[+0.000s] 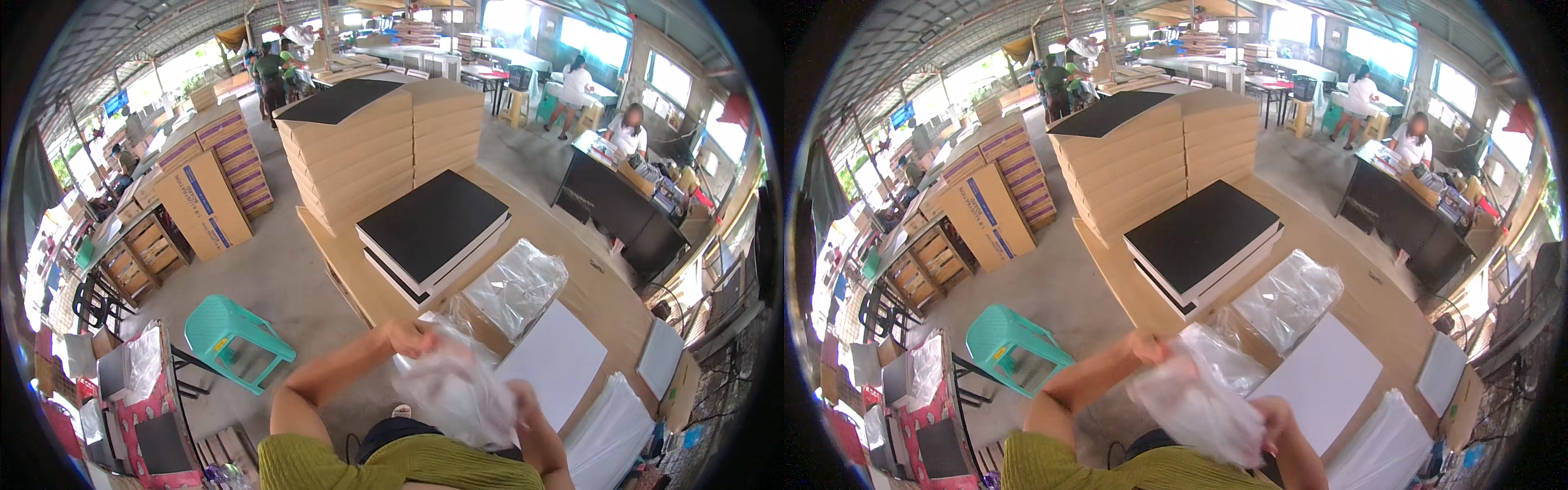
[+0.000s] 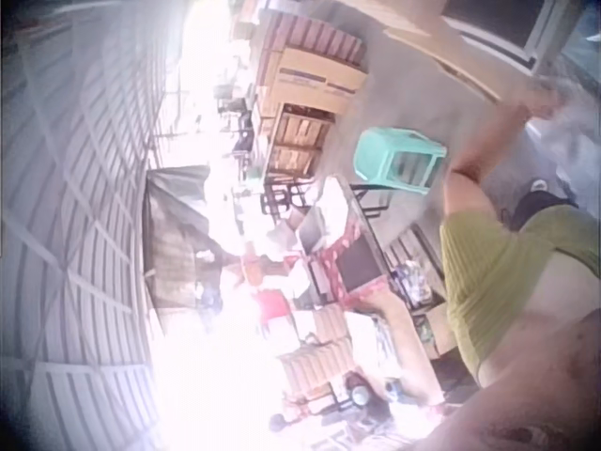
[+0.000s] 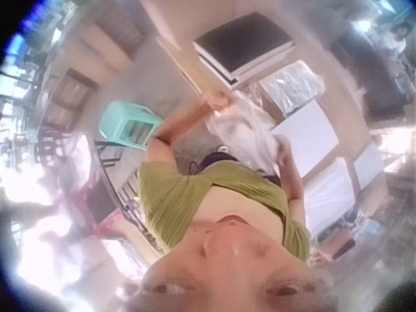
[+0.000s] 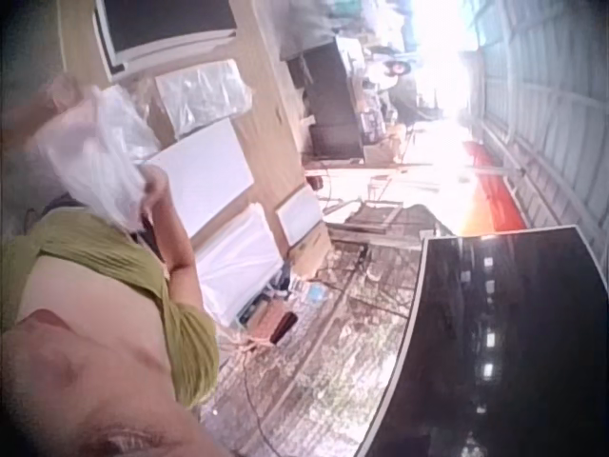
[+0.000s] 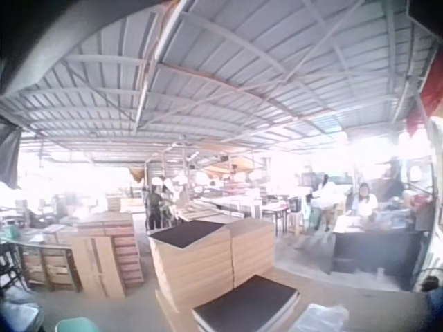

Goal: The person places black and white boards into clear plastic bags and then stacks the bags on a table.

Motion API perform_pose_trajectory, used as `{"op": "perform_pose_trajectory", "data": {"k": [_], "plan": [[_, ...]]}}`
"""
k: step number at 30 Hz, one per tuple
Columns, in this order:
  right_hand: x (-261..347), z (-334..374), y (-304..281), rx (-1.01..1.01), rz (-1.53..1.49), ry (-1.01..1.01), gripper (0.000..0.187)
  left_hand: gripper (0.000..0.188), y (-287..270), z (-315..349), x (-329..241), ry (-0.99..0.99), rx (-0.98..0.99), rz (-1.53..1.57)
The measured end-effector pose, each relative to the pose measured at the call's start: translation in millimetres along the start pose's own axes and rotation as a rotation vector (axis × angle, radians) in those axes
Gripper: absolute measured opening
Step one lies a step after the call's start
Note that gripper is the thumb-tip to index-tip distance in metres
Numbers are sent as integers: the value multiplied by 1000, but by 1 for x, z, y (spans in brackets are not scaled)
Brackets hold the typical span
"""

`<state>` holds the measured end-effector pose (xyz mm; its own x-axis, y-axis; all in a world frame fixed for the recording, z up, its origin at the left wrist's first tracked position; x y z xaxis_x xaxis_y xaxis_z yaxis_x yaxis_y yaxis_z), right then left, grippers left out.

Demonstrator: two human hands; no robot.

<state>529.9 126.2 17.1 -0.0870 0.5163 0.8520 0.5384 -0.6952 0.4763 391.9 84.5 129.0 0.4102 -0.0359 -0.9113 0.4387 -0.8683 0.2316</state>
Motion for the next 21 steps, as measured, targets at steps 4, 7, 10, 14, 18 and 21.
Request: {"op": "perform_pose_trajectory", "data": {"k": [4,7,10,14,18,21], "plan": [[71,96,20,-671,197,-686,49,46,6,16,10,0,-298,45],[75,138,24,-1003,262,-771,50,46,0,5,30,10,-475,6],[21,140,14,-965,109,-487,50,36,-7,13,10,481,-735,360],[38,156,42,-1014,284,-645,50,42,-18,7,34,12,-701,-38],[56,187,46,-1196,317,-791,51,30,23,-23,103,-82,-157,154],[10,190,34,-1133,88,-516,51,40,-4,-10,49,522,-531,476]]}}
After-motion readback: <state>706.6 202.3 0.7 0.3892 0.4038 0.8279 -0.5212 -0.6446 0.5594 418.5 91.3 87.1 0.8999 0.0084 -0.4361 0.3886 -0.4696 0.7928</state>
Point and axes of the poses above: each hand's wrist, its own z-axis away from the middle knuckle, its own y-axis out of the palm, x = y × z, the point moved 8 cm from there along -z, towards the middle knuckle, and after that the axes turned 11 degrees about x, right-handed, at the moved point
